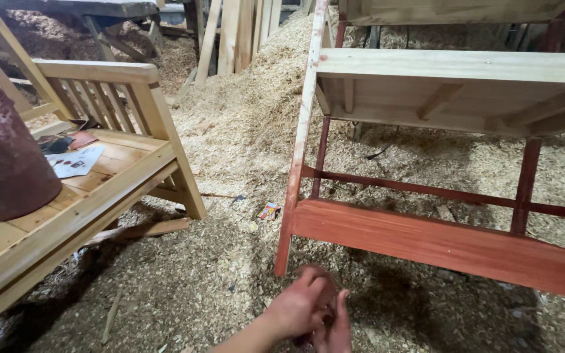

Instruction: The person wipes the surfaces of a wooden shelving unit with a cloth. They move around the unit, wiping the shelves and frame sections in sequence.

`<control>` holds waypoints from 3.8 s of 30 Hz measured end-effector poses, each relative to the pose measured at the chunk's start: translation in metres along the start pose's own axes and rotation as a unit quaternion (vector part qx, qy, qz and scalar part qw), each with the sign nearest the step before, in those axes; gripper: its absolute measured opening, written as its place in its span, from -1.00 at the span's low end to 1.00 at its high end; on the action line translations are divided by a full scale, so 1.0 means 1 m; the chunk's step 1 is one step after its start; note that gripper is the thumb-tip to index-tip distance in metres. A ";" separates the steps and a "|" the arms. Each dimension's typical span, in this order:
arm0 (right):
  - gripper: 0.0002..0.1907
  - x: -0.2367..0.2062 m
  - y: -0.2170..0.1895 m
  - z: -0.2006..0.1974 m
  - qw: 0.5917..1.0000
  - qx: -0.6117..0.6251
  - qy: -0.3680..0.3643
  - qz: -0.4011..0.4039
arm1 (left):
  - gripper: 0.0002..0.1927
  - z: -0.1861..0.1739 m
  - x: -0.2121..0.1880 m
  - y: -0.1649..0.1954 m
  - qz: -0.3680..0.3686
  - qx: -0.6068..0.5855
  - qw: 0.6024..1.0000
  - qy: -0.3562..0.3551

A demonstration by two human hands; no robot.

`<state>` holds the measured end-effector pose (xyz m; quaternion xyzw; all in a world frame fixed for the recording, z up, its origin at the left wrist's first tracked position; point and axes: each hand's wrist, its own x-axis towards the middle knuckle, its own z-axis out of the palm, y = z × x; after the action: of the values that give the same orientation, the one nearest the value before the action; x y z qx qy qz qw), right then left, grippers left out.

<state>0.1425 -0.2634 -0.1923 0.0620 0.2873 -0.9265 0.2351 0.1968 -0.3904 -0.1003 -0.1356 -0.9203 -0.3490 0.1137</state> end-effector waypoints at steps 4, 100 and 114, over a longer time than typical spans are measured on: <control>-0.38 0.021 -0.009 -0.007 0.997 0.007 -0.036 0.075 | -0.49 -0.033 0.064 0.010 -0.102 0.057 0.962 -0.248; -0.55 0.044 0.038 -0.037 0.899 -0.405 -0.169 0.004 | -0.58 -0.074 0.136 -0.079 -0.380 0.061 0.909 0.162; -0.53 0.048 0.039 0.041 0.738 -0.666 0.028 -0.101 | -0.57 -0.069 0.134 -0.084 -0.352 0.051 0.920 0.162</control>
<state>0.1189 -0.3341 -0.1896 -0.1138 0.8421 -0.5149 0.1130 0.0518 -0.4741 -0.0605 0.2615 -0.8942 -0.3363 0.1377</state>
